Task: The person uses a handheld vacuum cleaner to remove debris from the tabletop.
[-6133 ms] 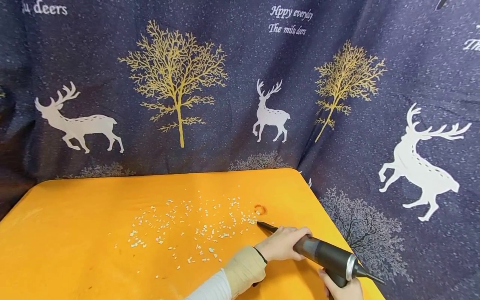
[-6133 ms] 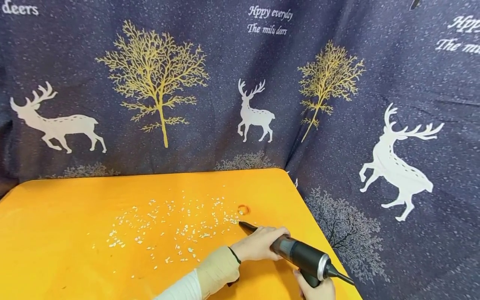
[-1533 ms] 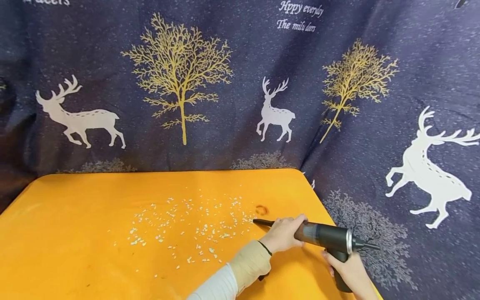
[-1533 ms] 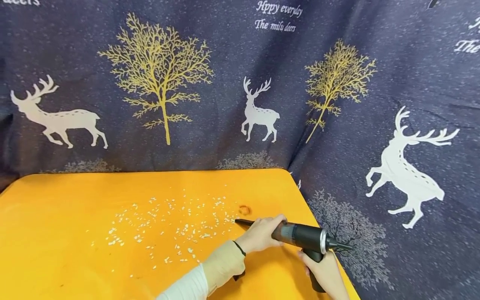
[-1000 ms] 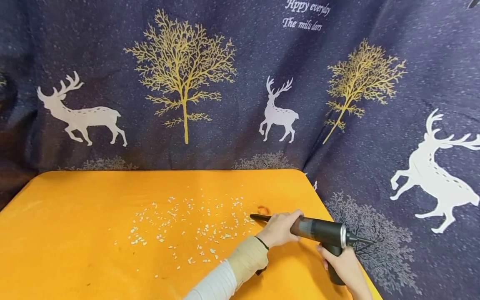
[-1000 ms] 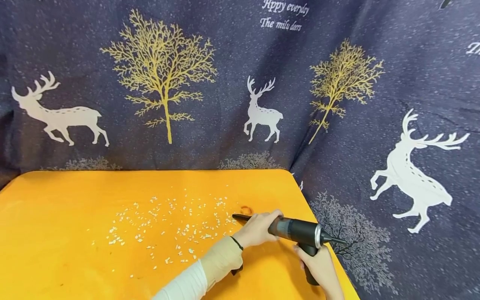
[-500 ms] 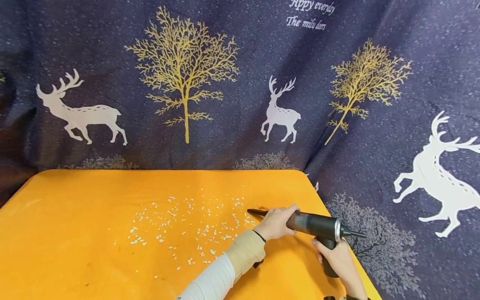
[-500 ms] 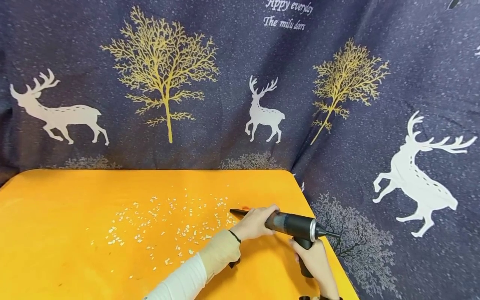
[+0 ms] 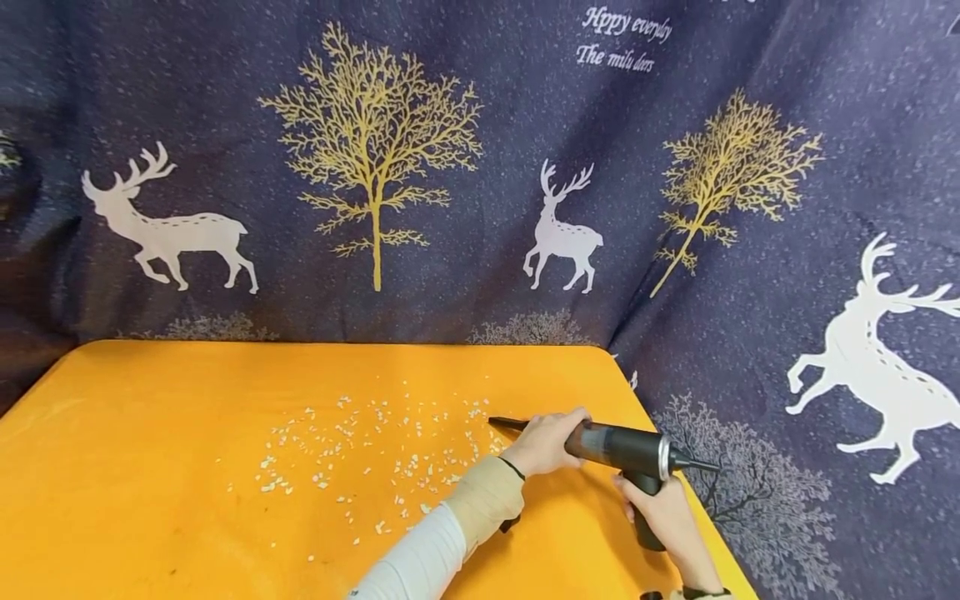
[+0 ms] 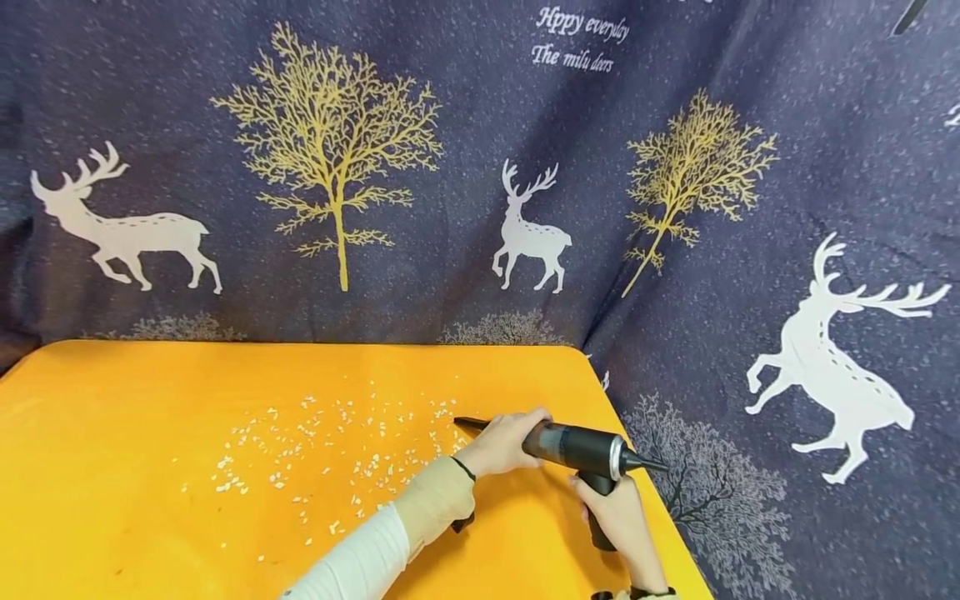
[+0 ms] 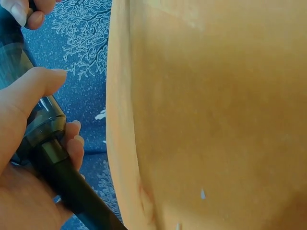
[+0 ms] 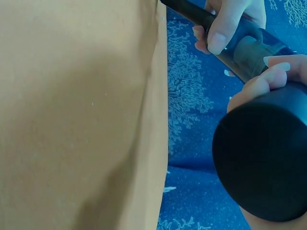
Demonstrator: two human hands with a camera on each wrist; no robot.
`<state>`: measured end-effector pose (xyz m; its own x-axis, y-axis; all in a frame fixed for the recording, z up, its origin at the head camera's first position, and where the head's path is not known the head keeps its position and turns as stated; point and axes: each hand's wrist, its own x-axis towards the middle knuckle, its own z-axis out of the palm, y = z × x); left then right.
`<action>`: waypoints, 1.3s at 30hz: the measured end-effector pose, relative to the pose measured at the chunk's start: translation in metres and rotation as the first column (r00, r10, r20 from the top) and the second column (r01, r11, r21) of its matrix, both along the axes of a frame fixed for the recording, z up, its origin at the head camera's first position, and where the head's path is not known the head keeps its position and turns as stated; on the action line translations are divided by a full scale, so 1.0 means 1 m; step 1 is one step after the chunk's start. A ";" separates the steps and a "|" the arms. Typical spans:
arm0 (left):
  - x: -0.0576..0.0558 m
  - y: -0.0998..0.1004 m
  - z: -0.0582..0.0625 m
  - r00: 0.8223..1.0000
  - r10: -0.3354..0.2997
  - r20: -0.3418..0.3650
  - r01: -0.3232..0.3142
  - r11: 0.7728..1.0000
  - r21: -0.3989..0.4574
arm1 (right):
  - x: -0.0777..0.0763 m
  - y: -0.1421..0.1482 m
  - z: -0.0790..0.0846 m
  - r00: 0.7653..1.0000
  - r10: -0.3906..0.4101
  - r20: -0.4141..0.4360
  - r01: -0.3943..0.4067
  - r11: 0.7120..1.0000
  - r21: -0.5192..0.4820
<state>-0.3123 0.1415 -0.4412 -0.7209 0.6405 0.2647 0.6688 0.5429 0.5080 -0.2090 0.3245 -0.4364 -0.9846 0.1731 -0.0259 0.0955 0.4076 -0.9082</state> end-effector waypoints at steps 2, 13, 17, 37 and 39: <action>-0.001 -0.002 -0.001 1.000 0.002 0.004 -0.002 1.000 0.000 | -0.002 -0.001 -0.002 1.000 0.007 -0.011 -0.007 1.000 -0.009; -0.018 -0.010 -0.005 0.998 0.013 0.054 -0.014 1.000 0.009 | -0.020 -0.010 -0.004 1.000 -0.007 0.014 0.007 1.000 -0.011; -0.025 -0.013 -0.007 0.997 0.014 0.070 -0.015 1.000 0.014 | -0.026 -0.014 -0.004 1.000 -0.008 0.002 0.008 1.000 0.014; -0.052 -0.014 0.000 0.992 0.024 0.122 -0.025 1.000 0.005 | -0.049 -0.024 -0.010 0.993 -0.039 -0.108 0.042 0.999 0.030; -0.054 -0.014 0.000 0.993 0.035 0.116 -0.036 0.999 0.004 | -0.051 -0.027 -0.011 0.992 -0.054 -0.112 0.057 0.998 0.027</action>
<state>-0.3662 0.1271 -0.4413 -0.7692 0.6126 0.1819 0.5855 0.5616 0.5846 -0.2600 0.2972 -0.4479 -0.9700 0.2263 0.0893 0.0177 0.4315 -0.9020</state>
